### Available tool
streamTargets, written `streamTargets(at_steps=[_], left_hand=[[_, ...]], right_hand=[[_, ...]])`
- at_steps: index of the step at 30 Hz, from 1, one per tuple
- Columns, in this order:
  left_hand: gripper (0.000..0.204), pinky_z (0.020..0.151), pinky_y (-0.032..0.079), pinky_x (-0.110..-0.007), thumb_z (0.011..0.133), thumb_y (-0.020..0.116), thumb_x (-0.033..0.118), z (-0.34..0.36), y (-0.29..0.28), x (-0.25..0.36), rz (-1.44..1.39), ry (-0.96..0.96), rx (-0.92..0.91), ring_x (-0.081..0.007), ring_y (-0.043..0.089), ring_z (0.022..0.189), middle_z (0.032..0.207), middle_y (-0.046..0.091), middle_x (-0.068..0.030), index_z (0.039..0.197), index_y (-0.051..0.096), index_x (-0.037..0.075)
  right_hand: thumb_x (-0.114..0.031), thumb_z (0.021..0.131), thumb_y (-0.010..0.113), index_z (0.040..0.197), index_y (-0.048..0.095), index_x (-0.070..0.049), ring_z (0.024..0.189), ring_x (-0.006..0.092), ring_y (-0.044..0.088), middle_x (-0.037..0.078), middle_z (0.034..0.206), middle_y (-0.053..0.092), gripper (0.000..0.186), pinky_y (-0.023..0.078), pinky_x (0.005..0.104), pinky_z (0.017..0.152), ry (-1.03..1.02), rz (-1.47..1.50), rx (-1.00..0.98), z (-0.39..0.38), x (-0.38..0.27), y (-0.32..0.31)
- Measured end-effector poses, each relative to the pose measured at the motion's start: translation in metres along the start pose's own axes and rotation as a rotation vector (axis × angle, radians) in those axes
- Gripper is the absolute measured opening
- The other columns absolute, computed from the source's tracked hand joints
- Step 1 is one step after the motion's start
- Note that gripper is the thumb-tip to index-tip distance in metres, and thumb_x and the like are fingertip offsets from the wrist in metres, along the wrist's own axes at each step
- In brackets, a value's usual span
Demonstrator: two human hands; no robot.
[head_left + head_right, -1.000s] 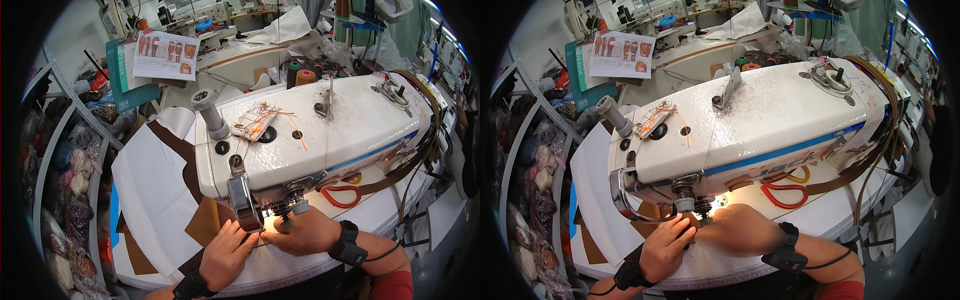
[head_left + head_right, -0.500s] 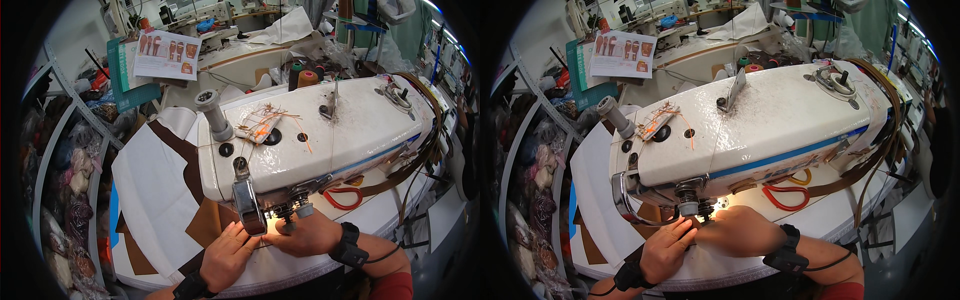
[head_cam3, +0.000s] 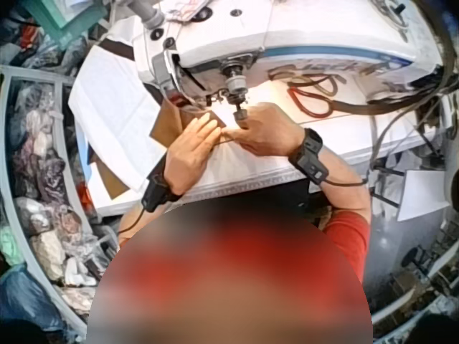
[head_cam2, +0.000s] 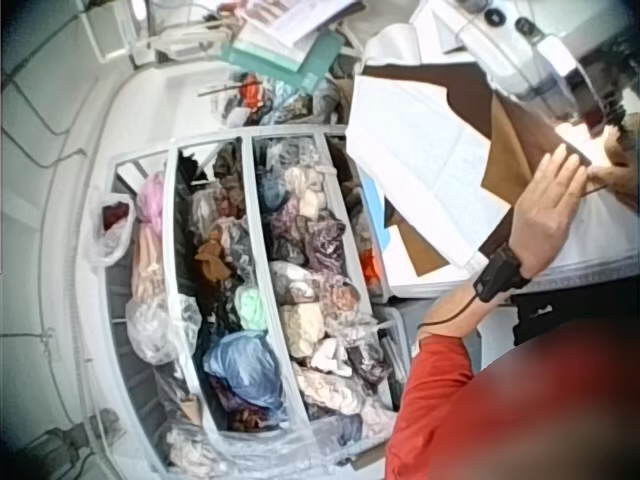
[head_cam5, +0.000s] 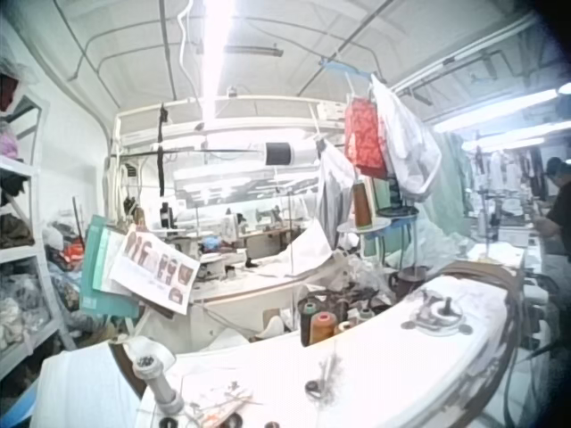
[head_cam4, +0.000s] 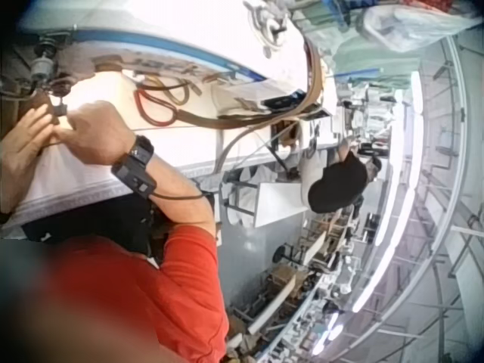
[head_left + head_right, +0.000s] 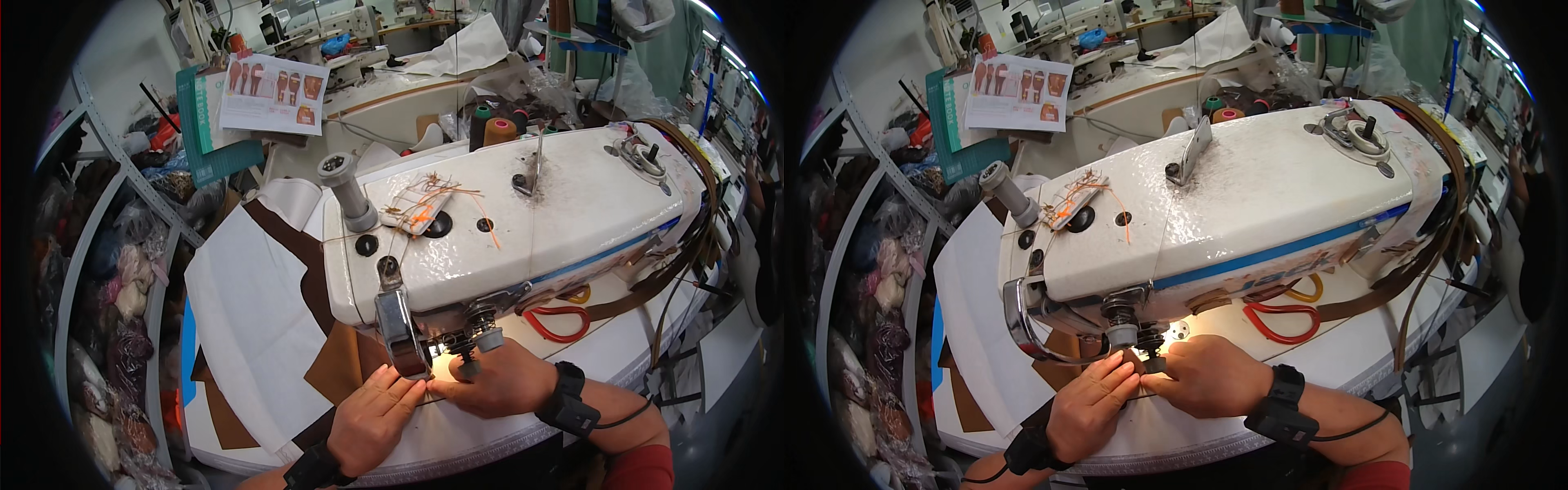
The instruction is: The person is sewing pieces of brown and white fabric together using an industrial sewing machine.
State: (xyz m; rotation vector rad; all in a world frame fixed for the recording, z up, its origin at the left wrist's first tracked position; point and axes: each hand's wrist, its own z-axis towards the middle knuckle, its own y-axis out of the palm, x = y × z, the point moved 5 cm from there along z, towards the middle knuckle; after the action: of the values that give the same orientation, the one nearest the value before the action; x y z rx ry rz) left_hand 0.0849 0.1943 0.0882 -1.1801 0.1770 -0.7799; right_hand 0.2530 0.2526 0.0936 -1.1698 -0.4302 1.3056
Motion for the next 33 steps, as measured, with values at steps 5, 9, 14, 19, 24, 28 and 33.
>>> streamTargets(at_steps=[5,9,14,19,24,28,33], left_hand=[[0.03,0.102,0.054,-0.043,0.084,0.069,0.007,-0.002,0.001,0.0,0.069,0.042,-0.005,-0.031,0.068,0.11,0.112,0.072,-0.0114,0.114,0.073,0.002],[0.032,0.102,0.054,-0.043,0.083,0.07,0.005,0.0,0.0,0.002,0.056,0.042,-0.011,-0.0315,0.068,0.111,0.113,0.072,-0.0123,0.115,0.073,0.002],[0.037,0.105,0.053,-0.047,0.077,0.069,-0.008,-0.001,0.0,-0.001,-0.02,0.004,-0.006,-0.0331,0.066,0.119,0.121,0.07,-0.0159,0.113,0.072,-0.001],[0.038,0.106,0.052,-0.047,0.077,0.068,-0.01,0.0,0.0,0.001,-0.033,-0.001,0.001,-0.0331,0.066,0.119,0.119,0.071,-0.0161,0.113,0.071,-0.002],[0.039,0.107,0.051,-0.047,0.076,0.067,-0.011,-0.001,0.001,0.0,-0.022,-0.013,-0.011,-0.033,0.065,0.12,0.119,0.071,-0.0167,0.114,0.071,-0.002],[0.039,0.107,0.051,-0.047,0.076,0.068,-0.011,0.0,0.0,0.0,-0.035,-0.02,-0.014,-0.033,0.065,0.12,0.119,0.071,-0.0168,0.114,0.071,-0.002],[0.038,0.106,0.052,-0.047,0.076,0.069,-0.009,0.0,0.001,0.0,-0.04,-0.012,-0.011,-0.033,0.066,0.12,0.119,0.071,-0.0169,0.114,0.071,-0.002]], right_hand=[[-0.017,0.088,0.065,0.081,0.07,-0.011,0.068,0.0246,0.062,0.006,0.071,0.059,0.011,0.05,0.0396,0.059,0.061,-0.032,-0.026,-0.004,0.01,0.001],[-0.026,0.089,0.064,0.077,0.066,-0.004,0.071,0.0324,0.064,0.013,0.074,0.062,0.025,0.051,0.0445,0.065,0.198,-0.001,-0.038,-0.001,0.026,0.01],[-0.032,0.094,0.059,0.079,0.065,-0.001,0.074,0.0392,0.064,0.02,0.076,0.064,0.036,0.051,0.0475,0.069,0.456,0.32,-0.109,0.009,0.025,0.005],[-0.027,0.096,0.058,0.084,0.067,-0.003,0.076,0.0364,0.065,0.017,0.077,0.065,0.028,0.051,0.0462,0.069,0.39,0.326,-0.116,0.007,0.022,0.008],[-0.021,0.094,0.058,0.085,0.069,-0.006,0.076,0.0308,0.065,0.012,0.079,0.063,0.02,0.051,0.0438,0.068,0.279,0.237,-0.149,0.008,0.018,0.009],[-0.02,0.092,0.059,0.084,0.07,-0.008,0.075,0.028,0.064,0.01,0.078,0.062,0.018,0.051,0.0426,0.067,0.104,0.072,-0.14,0.005,0.014,0.008],[-0.02,0.091,0.061,0.079,0.069,-0.008,0.075,0.0291,0.063,0.01,0.077,0.061,0.019,0.05,0.0431,0.068,0.268,0.212,-0.13,0.005,0.023,0.015]])
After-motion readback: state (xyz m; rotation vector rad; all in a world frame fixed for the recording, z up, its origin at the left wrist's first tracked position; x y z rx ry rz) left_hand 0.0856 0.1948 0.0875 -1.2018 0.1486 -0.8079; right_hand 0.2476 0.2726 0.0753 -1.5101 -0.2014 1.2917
